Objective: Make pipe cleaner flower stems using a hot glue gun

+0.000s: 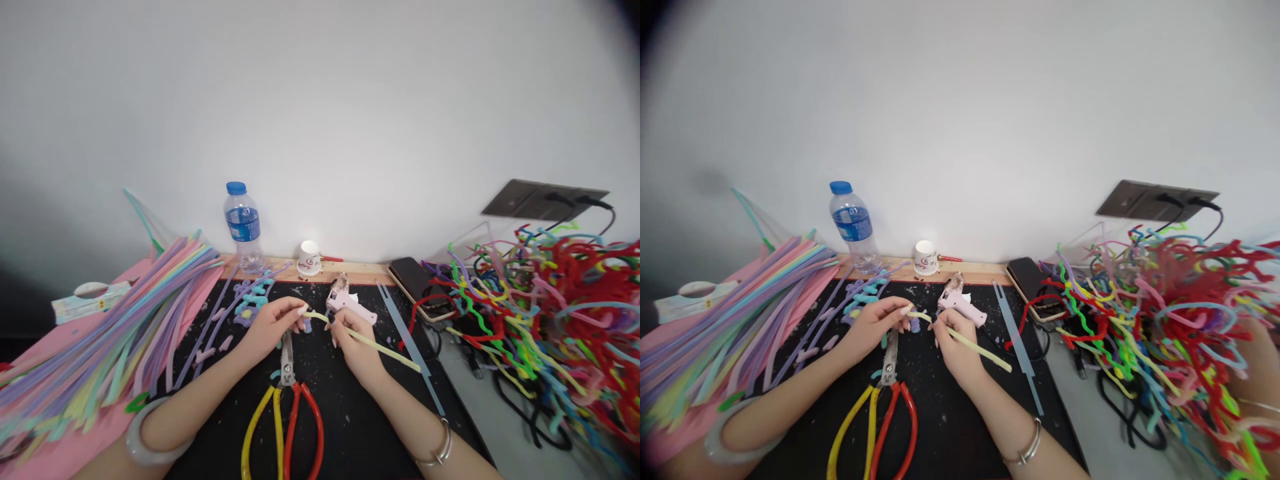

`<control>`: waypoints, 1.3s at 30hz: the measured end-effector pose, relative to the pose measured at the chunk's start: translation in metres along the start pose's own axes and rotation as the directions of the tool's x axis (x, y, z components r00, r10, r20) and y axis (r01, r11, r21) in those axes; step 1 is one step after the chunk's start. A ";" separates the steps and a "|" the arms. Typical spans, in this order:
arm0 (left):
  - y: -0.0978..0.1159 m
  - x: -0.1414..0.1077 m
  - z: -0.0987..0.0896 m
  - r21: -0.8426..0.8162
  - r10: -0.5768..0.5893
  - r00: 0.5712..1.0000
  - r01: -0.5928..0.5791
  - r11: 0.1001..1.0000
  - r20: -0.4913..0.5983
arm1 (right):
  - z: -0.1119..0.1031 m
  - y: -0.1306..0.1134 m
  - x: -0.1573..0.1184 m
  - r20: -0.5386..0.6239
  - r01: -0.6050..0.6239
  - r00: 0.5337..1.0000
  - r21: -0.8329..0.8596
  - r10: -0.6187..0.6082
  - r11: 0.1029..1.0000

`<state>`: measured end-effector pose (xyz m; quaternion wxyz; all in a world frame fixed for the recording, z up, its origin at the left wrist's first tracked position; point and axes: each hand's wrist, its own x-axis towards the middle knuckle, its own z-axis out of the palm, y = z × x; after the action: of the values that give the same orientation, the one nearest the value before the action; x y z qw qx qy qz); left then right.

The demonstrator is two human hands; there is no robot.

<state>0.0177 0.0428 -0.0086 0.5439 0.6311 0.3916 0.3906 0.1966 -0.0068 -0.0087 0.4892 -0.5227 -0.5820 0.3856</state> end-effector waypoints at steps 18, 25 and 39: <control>-0.001 0.000 -0.003 0.184 0.069 0.998 -0.066 0.981 -0.013 | 0.000 -0.002 -0.001 -0.001 0.012 1.000 -0.070 -0.012 0.997; -0.003 0.000 -0.005 0.202 0.075 0.997 -0.074 0.977 0.005 | 0.000 -0.002 0.001 -0.011 0.017 1.000 -0.076 -0.018 0.997; -0.001 0.001 -0.003 0.225 0.076 0.997 -0.079 0.971 0.022 | 0.000 0.000 -0.001 -0.001 0.020 1.000 -0.070 -0.020 0.997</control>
<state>0.0148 0.0448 -0.0087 0.4556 0.7063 0.4049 0.3601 0.1962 -0.0075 -0.0089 0.4751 -0.5340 -0.6000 0.3593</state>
